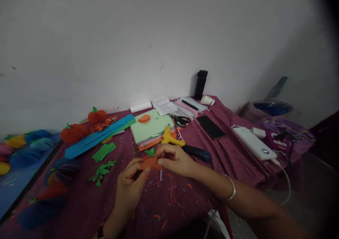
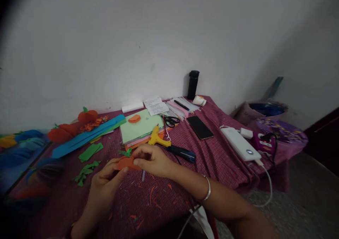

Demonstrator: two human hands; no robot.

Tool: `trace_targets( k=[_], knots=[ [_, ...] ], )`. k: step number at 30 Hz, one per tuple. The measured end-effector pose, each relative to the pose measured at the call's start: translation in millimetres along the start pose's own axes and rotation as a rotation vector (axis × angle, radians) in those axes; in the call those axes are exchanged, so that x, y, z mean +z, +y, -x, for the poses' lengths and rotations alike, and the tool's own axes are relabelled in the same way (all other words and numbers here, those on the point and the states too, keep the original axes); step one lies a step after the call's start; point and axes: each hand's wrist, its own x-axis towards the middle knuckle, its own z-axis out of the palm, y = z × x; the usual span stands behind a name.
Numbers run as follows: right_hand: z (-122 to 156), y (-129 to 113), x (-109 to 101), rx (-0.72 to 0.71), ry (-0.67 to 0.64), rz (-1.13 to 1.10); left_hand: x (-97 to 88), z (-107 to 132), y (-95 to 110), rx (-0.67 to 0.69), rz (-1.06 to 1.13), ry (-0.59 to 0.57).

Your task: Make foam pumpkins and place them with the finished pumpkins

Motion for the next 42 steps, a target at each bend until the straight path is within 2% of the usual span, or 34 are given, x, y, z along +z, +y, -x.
trace_targets(
  k=[9, 13, 17, 22, 28, 42],
  knots=[
    [-0.6, 0.9, 2.6, -0.009, 0.036, -0.006, 0.2, 1.9, -0.7, 0.018, -0.021, -0.013],
    [0.2, 0.5, 3.8, -0.067, 0.063, 0.076, 1.4, 2.2, -4.0, 0.043, -0.012, -0.017],
    [1.8, -0.2, 4.4, -0.153, 0.082, 0.201, 2.4, 0.9, -5.4, 0.08, -0.04, -0.004],
    [3.6, 0.1, 3.5, -0.174, 0.076, 0.283, 1.8, 1.0, -2.4, 0.16, -0.109, 0.02],
    [2.6, 0.2, 3.1, -0.219, 0.088, 0.297, 0.6, 3.9, -0.2, 0.276, -0.175, 0.05],
    [4.3, -3.2, 5.3, -0.252, 0.085, 0.342, 2.6, 4.1, -4.7, 0.357, -0.222, 0.063]
  ],
)
